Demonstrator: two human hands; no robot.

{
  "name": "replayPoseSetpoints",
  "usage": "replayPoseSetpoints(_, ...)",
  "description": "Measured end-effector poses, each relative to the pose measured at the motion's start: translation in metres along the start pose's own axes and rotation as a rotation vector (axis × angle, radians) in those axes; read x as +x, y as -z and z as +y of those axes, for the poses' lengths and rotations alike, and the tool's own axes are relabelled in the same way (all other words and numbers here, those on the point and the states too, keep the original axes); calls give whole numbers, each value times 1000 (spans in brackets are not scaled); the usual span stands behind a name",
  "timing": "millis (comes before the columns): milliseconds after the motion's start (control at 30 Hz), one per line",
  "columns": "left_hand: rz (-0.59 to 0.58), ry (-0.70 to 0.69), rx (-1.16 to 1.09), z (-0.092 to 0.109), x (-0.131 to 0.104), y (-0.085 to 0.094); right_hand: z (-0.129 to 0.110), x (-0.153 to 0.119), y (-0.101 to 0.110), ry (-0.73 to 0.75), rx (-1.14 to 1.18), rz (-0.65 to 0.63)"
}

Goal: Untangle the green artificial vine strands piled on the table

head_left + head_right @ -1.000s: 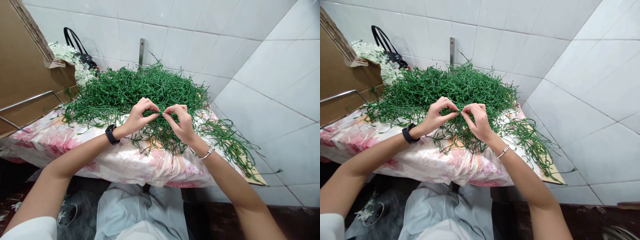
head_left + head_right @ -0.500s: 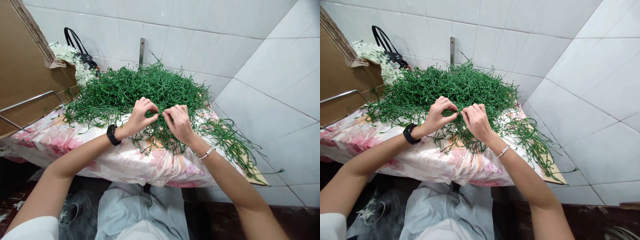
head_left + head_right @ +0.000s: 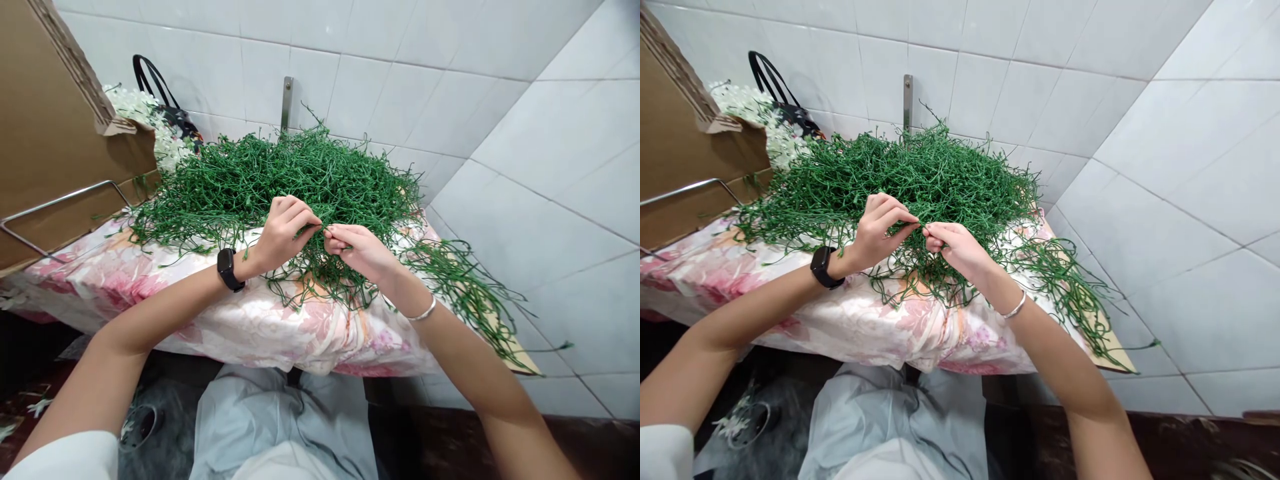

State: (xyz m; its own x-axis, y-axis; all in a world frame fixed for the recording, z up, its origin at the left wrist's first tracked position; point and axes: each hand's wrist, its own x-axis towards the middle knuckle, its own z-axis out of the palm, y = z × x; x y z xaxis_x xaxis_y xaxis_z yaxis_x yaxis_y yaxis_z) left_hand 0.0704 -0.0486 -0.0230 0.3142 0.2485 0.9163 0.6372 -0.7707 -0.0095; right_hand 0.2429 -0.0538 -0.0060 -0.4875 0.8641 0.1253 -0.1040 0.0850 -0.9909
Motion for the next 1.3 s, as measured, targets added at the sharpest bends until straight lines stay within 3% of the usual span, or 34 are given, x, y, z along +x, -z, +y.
replayPoseSetpoints(100,-34,33,-45,0,1,2,0,-1,-1,83,-166,60)
replayPoseSetpoints(367,-167,232,-214,-4,5,7,1,-7,-3,510,-1065,277)
replayPoseSetpoints(467,-174,238,-235,-3,6,7,2,-8,-3,653,-1217,314)
replayPoseSetpoints(567,-156,214,-222,-1,5,6,1,-8,-4,546,-1068,311)
replayPoseSetpoints(733,-96,135,-150,-1,3,3,-4,-7,-7,206,-444,216)
replayPoseSetpoints(967,-14,7,25,0,2,3,-3,-4,-1,4,-13,78)
replayPoseSetpoints(1133,-23,-137,110,-1,1,5,-4,-4,-1,11,-18,65)
replayPoseSetpoints(1300,-7,-125,78,-4,2,5,-8,-8,-5,208,-462,129)
